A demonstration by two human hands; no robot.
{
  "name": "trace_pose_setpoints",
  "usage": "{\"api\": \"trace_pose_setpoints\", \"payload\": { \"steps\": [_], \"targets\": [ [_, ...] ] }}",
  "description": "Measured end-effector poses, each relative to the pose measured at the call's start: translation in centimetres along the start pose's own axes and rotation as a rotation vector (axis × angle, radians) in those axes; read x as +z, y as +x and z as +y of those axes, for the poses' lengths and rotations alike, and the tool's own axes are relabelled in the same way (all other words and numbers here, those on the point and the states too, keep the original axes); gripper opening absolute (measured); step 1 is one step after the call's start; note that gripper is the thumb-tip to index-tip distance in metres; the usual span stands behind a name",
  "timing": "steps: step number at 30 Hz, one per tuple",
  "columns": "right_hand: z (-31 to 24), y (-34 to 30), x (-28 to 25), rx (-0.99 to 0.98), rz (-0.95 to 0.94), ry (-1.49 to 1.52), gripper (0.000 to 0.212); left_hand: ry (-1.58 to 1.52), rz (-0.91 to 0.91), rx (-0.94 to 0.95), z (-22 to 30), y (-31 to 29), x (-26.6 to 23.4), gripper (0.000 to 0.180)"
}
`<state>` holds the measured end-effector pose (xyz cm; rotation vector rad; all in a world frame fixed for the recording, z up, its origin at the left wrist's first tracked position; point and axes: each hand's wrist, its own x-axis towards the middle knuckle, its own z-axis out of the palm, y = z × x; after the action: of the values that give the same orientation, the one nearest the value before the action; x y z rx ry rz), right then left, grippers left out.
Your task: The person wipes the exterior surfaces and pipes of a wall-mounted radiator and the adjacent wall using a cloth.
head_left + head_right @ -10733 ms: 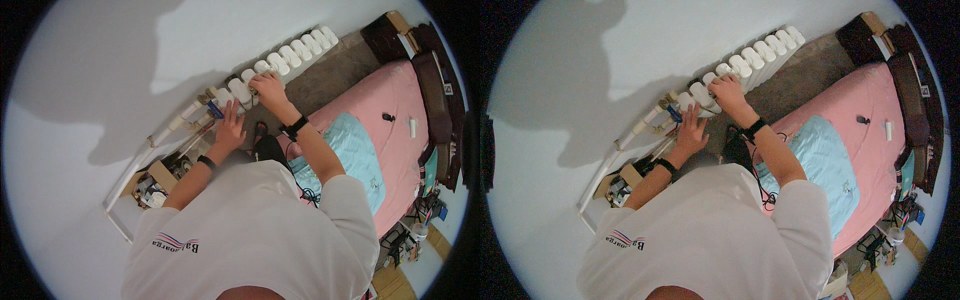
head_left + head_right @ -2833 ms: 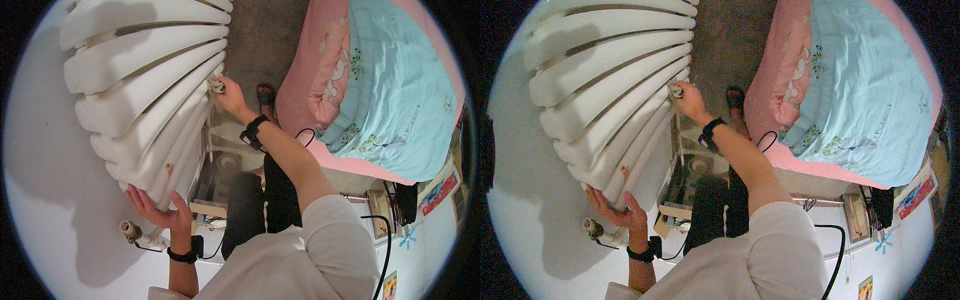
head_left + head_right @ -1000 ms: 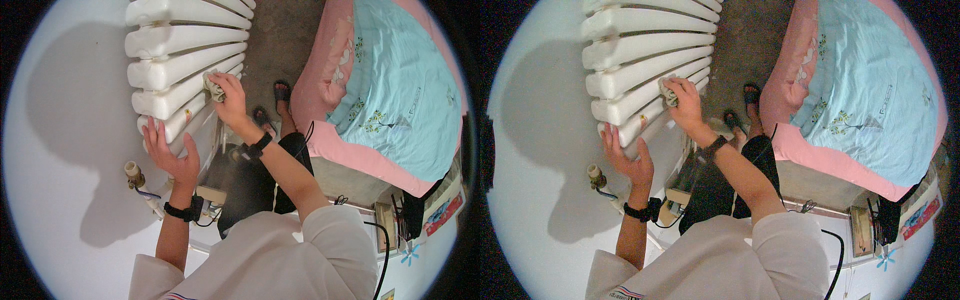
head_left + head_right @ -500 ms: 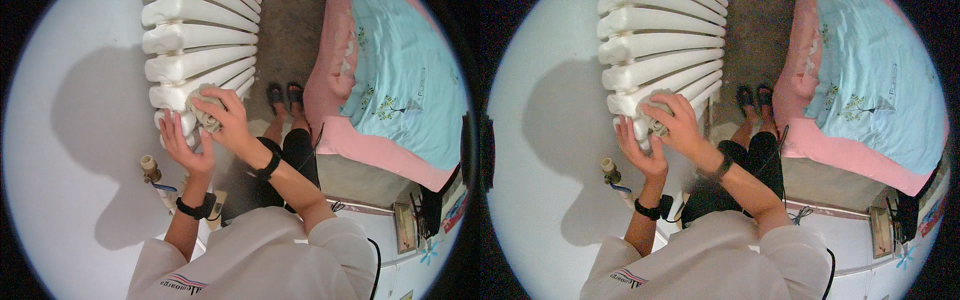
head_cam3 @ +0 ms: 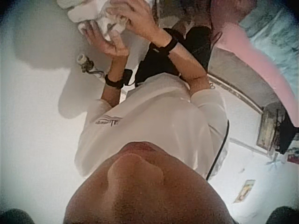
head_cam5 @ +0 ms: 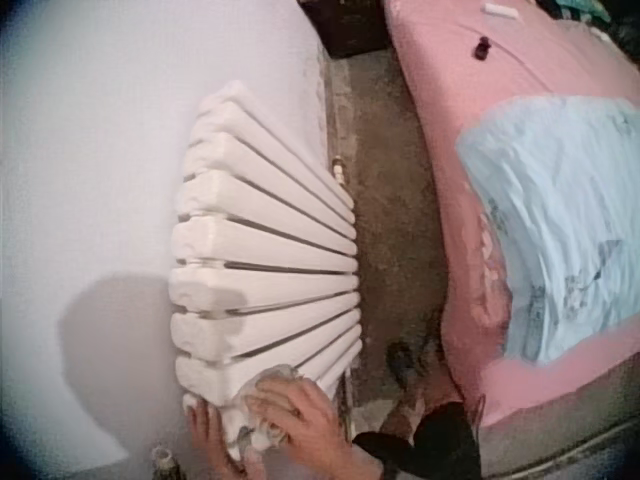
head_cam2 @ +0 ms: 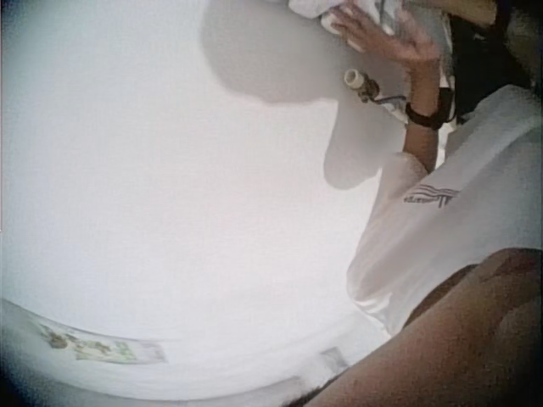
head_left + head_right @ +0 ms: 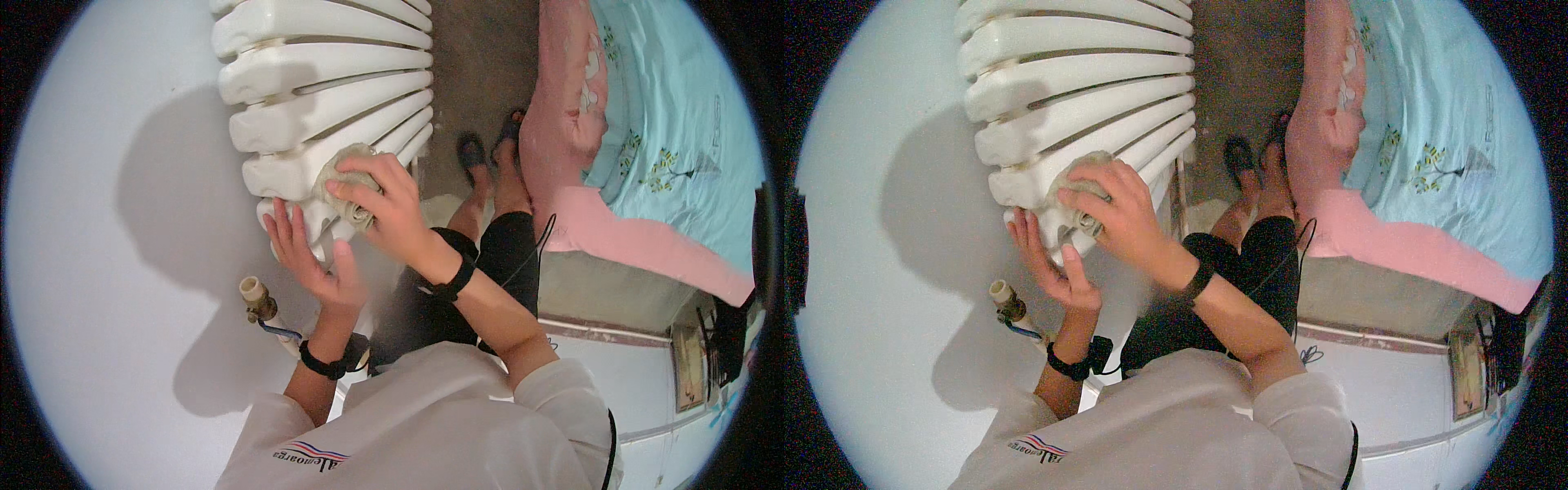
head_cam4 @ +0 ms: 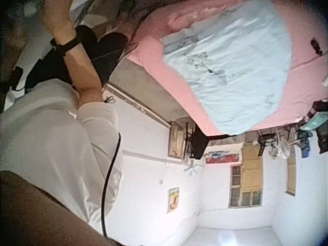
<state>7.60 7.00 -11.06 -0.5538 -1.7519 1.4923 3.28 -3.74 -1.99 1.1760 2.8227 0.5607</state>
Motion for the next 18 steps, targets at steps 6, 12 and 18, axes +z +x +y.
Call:
{"api": "trace_pose_setpoints", "payload": {
  "steps": [6,12,18],
  "targets": [
    [2.2,-0.7,0.6,0.074,0.037,0.033,0.041,-0.007,-0.013,0.006,-0.2,0.1,-0.3,0.062],
    [6.0,-2.2,1.1,0.232,0.065,0.034,0.047,0.025,-0.037,0.005,0.2,0.1,-0.5,0.064],
    [6.0,-2.5,1.4,0.276,0.080,0.025,0.050,0.038,-0.046,-0.004,0.5,0.1,-0.6,0.061]
  ]
}}
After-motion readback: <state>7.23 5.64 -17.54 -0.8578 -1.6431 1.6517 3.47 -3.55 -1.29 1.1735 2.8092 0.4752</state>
